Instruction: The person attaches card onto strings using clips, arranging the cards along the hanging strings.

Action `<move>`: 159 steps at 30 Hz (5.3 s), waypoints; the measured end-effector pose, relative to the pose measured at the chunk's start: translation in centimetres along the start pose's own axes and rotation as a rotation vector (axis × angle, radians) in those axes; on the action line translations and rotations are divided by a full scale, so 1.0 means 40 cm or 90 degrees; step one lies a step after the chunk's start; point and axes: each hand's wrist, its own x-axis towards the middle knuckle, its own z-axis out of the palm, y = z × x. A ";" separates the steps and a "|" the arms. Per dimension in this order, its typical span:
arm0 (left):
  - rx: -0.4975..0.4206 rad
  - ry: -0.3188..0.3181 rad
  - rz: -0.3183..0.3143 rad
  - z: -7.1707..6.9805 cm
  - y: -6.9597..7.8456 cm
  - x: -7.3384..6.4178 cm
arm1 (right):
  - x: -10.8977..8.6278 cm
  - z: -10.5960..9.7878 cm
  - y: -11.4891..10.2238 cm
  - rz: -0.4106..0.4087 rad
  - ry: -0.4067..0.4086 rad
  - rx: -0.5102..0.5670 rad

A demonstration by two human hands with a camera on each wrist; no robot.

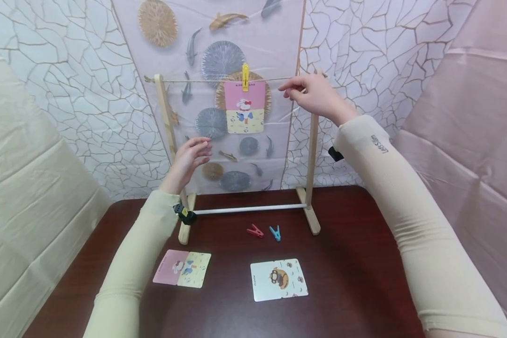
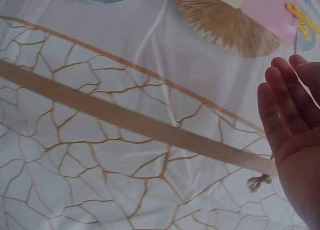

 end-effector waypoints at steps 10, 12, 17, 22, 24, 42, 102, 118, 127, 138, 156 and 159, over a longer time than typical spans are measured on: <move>0.077 -0.016 -0.018 -0.080 0.012 -0.054 | -0.040 0.014 0.046 0.001 -0.023 -0.012; 0.097 -0.022 -0.019 -0.097 0.019 -0.066 | -0.050 0.016 0.057 0.007 -0.025 -0.006; 0.161 -0.027 -0.028 -0.145 0.028 -0.099 | -0.078 0.025 0.088 0.019 -0.019 0.009; 0.196 -0.019 -0.041 -0.193 0.030 -0.131 | -0.100 0.037 0.114 0.021 -0.008 0.017; 0.205 -0.019 -0.040 -0.212 0.029 -0.144 | -0.109 0.044 0.125 0.019 -0.006 0.019; 0.169 -0.024 -0.006 -0.383 -0.001 -0.278 | -0.201 0.098 0.201 0.021 -0.008 0.039; 0.336 0.032 -0.091 -0.432 -0.227 -0.431 | -0.562 0.451 0.346 0.152 -0.063 0.156; 0.379 -0.048 -0.112 -0.342 -0.283 -0.404 | -0.540 0.538 0.290 0.129 -0.109 0.175; 0.432 -0.090 -0.115 -0.314 -0.303 -0.398 | -0.538 0.565 0.265 0.107 -0.125 0.176; 0.430 -0.254 -0.144 -0.270 -0.309 -0.385 | -0.553 0.589 0.262 0.131 -0.151 0.192; 0.562 -0.350 -0.149 -0.239 -0.315 -0.372 | -0.546 0.591 0.258 0.117 -0.159 0.198; 0.575 -0.347 -0.154 -0.239 -0.320 -0.374 | -0.552 0.593 0.262 0.126 -0.161 0.198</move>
